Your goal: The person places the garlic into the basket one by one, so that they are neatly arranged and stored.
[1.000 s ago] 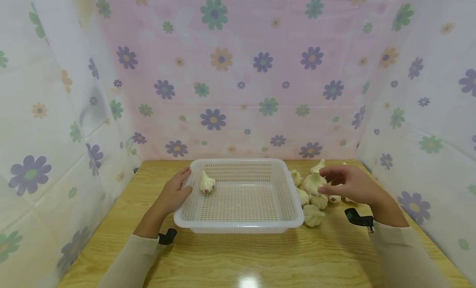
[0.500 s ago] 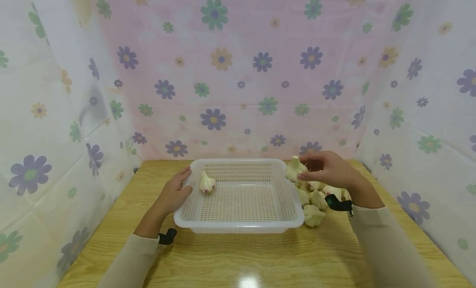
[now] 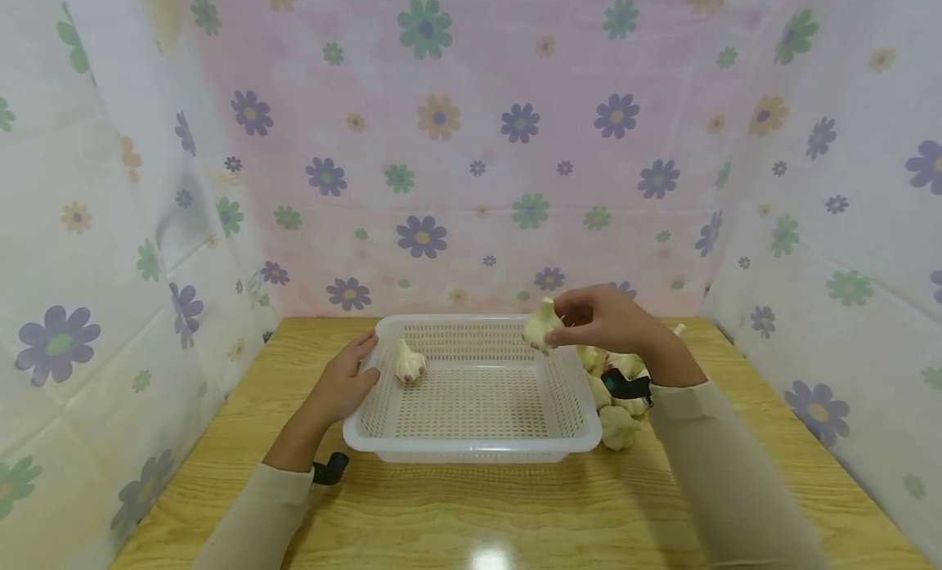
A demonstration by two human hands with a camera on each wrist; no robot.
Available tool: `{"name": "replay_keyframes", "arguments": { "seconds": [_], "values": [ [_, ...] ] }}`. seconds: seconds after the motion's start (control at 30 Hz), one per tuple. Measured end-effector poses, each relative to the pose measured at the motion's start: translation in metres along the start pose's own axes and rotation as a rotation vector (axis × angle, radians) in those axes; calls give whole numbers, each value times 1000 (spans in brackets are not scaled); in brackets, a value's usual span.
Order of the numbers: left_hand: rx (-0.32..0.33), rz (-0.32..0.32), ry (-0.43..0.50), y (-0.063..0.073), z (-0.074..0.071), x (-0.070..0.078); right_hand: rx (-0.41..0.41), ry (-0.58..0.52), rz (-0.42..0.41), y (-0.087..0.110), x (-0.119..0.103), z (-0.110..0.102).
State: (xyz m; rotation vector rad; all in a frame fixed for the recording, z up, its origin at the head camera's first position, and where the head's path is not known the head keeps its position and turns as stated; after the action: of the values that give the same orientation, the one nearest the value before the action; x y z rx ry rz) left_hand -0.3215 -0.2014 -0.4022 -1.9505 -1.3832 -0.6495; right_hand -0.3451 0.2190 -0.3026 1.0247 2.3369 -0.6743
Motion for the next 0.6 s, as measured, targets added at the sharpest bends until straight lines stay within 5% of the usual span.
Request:
{"name": "replay_keyframes", "arguments": {
  "seconds": [0.6],
  "values": [
    [8,1,-16,0,-1,0,-107,-4,61,-56,-13,46]
  ]
}}
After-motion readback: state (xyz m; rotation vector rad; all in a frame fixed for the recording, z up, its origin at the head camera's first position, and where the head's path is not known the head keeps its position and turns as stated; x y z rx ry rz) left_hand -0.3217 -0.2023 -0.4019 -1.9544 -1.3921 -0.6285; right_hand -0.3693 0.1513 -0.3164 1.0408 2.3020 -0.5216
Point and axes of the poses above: each hand's wrist, its own y-axis away from the middle knuckle, its own z-axis out of the palm, x = y × z, the point moved 3 cm from there along -y, towards the middle knuckle, and after that the axes turned 1 degree about -y, right-handed, at the moved point
